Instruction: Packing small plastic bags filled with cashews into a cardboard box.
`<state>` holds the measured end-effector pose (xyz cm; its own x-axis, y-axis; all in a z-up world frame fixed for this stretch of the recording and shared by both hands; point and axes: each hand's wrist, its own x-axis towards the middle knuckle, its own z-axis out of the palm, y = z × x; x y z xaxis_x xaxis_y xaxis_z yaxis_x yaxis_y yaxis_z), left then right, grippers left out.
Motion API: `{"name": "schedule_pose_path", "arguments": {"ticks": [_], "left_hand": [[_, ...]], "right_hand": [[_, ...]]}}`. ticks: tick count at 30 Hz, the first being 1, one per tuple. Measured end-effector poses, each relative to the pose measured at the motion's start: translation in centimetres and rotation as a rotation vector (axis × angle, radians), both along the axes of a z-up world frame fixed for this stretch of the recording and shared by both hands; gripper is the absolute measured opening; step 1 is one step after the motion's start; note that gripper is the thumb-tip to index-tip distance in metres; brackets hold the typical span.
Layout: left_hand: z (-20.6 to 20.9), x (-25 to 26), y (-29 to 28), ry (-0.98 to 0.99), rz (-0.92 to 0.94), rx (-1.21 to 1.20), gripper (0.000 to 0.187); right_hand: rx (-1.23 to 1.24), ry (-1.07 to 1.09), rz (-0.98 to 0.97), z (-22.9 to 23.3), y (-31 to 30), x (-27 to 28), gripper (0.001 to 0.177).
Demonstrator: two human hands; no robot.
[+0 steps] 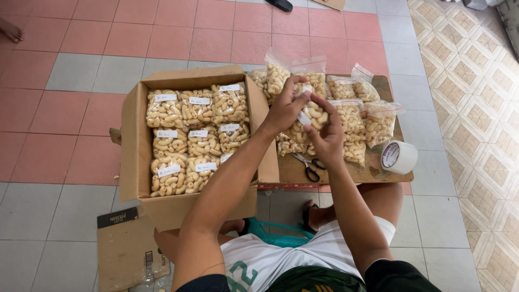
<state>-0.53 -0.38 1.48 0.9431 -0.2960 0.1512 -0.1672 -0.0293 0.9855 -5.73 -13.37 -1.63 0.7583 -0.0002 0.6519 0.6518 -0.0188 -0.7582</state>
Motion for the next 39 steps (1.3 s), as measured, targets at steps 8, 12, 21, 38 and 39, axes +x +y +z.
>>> {"name": "schedule_pose_path", "arguments": {"ticks": [8,12,21,38,39], "left_hand": [[-3.0,1.6,0.2,-0.078,0.144,-0.078,0.027],[-3.7,2.1,-0.2,-0.138,0.259,-0.048,0.031],[-2.6,-0.1,-1.1,-0.157,0.024,-0.143,0.029],[-5.4,3.9,-0.8,-0.169,0.037,-0.078,0.055],[-5.6,4.0,-0.8,-0.147,0.041,-0.069,0.054]], "right_hand": [[-0.054,-0.039,-0.004,-1.7,1.8,-0.7,0.095],[-0.061,-0.103,-0.109,-3.6,1.9,-0.4,0.100],[0.051,-0.006,-0.131,-3.2,-1.1,1.3,0.081],[0.215,0.200,-0.083,-7.0,-2.8,4.2,0.055],[0.228,0.207,-0.076,-6.9,-2.8,4.1,0.053]]}}
